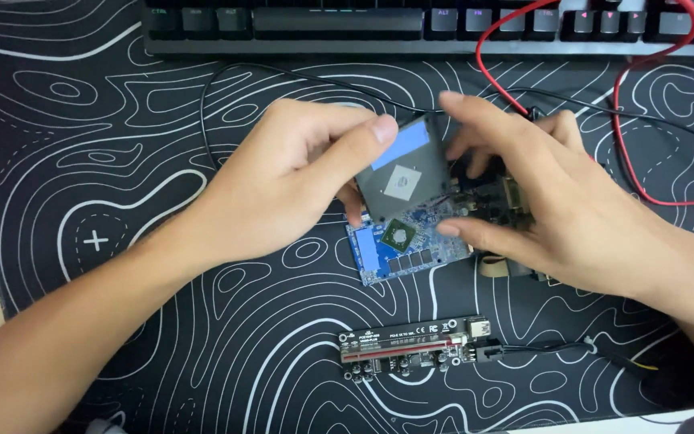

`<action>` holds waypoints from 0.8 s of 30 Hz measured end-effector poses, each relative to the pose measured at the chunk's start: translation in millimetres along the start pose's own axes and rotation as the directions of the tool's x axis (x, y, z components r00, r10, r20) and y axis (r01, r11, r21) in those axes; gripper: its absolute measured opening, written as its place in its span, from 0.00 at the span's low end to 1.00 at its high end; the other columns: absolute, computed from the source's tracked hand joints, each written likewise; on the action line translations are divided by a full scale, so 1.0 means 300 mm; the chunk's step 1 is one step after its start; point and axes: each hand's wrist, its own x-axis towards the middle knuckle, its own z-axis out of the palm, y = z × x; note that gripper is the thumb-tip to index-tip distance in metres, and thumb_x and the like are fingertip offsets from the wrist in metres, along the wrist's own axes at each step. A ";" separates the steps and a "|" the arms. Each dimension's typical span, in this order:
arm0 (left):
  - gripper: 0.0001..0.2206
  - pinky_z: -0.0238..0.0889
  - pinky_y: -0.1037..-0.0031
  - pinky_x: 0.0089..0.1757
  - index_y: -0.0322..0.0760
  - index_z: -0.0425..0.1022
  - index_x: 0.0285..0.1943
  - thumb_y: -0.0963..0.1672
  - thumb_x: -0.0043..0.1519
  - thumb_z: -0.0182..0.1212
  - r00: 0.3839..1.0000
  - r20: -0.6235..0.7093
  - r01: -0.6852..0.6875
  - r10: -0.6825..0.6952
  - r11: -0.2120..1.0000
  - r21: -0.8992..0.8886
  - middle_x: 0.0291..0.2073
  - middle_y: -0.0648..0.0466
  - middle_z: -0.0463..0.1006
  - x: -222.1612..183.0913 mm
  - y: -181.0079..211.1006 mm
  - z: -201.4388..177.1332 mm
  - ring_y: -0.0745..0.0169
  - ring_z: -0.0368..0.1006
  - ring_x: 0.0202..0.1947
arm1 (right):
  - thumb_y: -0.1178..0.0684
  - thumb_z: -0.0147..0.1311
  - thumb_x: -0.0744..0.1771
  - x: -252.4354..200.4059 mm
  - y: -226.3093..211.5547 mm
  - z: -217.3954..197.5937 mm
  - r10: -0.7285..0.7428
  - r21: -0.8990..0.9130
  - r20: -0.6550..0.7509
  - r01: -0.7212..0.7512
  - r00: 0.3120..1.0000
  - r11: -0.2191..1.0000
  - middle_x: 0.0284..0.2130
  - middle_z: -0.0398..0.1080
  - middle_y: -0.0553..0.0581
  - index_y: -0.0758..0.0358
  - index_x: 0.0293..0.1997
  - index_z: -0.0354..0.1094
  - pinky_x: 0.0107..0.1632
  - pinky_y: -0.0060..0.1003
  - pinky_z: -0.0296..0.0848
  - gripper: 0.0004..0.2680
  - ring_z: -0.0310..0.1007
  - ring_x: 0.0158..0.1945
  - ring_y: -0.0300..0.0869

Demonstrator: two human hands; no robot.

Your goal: Disassembling a graphics card and testing its components using a multimeter

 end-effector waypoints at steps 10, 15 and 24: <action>0.21 0.82 0.80 0.34 0.43 0.69 0.32 0.50 0.79 0.47 0.999 -0.010 0.045 -0.044 0.992 0.118 0.25 0.63 0.65 -0.014 0.008 0.018 0.72 0.76 0.27 | 0.45 0.71 0.73 0.035 0.048 0.026 -0.241 -0.169 -0.124 0.219 0.963 0.961 0.66 0.76 0.62 0.71 0.80 0.64 0.62 0.44 0.56 0.28 0.76 0.63 0.49; 0.18 0.56 0.73 0.28 0.36 0.78 0.49 0.47 0.82 0.42 0.975 0.015 -0.204 0.222 0.865 0.459 0.20 0.62 0.61 -0.031 -0.014 0.011 0.69 0.59 0.19 | 0.44 0.75 0.74 0.027 0.066 0.024 -0.358 -0.288 -0.222 0.290 0.907 0.913 0.49 0.79 0.63 0.80 0.70 0.75 0.57 0.46 0.63 0.24 0.75 0.46 0.49; 0.18 0.79 0.56 0.50 0.17 0.80 0.60 0.46 0.80 0.64 0.808 0.142 -0.473 0.571 0.486 0.735 0.44 0.36 0.86 -0.090 -0.122 -0.018 0.42 0.84 0.45 | 0.43 0.81 0.72 -0.013 0.100 0.030 -0.169 -0.236 -0.260 0.107 0.951 0.966 0.49 0.79 0.66 0.83 0.70 0.79 0.64 0.49 0.76 0.27 0.79 0.53 0.54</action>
